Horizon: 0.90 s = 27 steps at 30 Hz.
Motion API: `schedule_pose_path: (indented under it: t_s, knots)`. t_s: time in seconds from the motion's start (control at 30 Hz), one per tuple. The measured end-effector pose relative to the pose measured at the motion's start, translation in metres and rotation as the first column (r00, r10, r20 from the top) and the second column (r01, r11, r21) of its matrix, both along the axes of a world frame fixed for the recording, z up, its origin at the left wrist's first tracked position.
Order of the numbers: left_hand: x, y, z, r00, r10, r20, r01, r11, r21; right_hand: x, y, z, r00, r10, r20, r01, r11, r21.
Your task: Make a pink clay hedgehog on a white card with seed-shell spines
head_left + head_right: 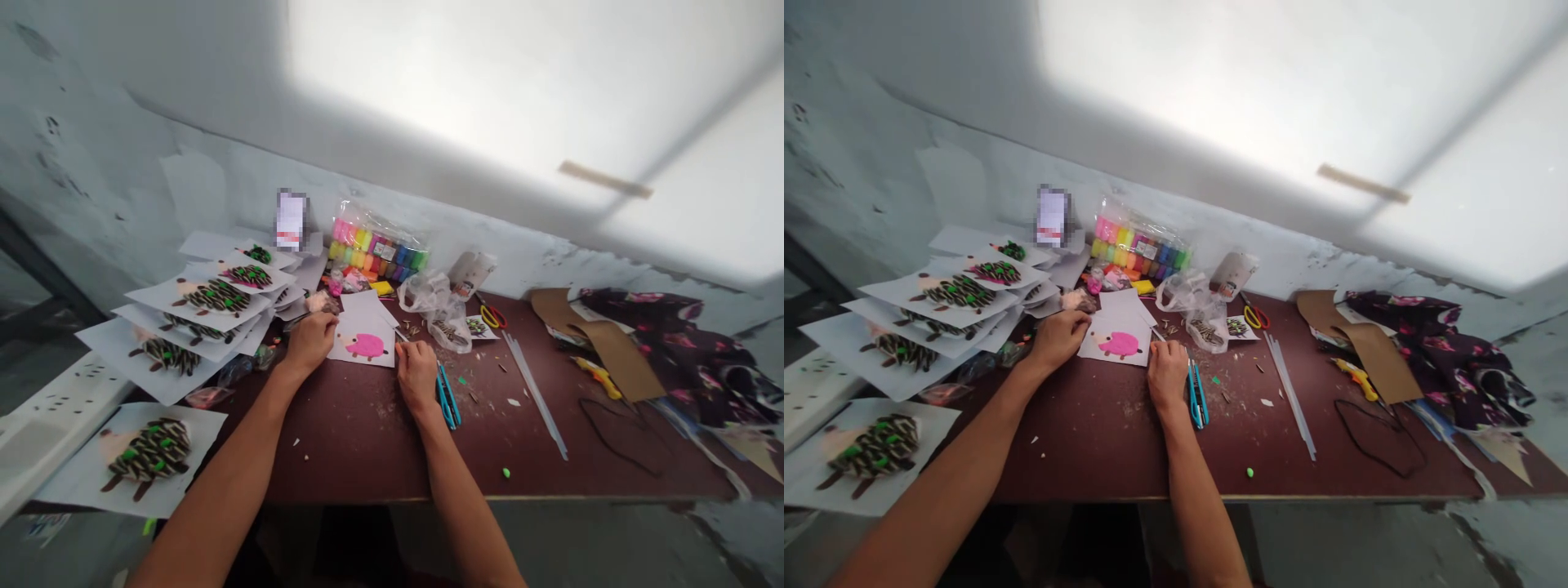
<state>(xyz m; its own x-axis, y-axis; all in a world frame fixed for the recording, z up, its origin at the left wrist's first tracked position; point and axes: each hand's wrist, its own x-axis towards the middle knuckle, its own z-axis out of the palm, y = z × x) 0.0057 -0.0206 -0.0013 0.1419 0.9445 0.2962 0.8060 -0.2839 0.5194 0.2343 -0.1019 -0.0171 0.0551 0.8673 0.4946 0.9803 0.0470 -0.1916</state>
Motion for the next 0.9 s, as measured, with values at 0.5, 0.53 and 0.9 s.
schedule_pose_path:
  t_s: [0.5,0.53,0.9]
  knots:
    - [-0.004,-0.032,-0.012,0.999,-0.02,0.05,0.019,1.0,0.019,-0.001,-0.005,0.015,0.991,-0.13,0.001,0.129,0.982,-0.135]
    - [-0.005,-0.036,-0.014,1.0,-0.018,0.026,0.017,1.0,0.018,-0.003,-0.006,0.016,0.992,-0.125,0.018,0.126,0.98,-0.151]
    - [-0.003,-0.048,-0.021,0.992,-0.097,-0.079,0.103,0.992,0.074,-0.004,-0.006,0.022,0.98,-0.168,0.105,0.192,0.935,-0.297]
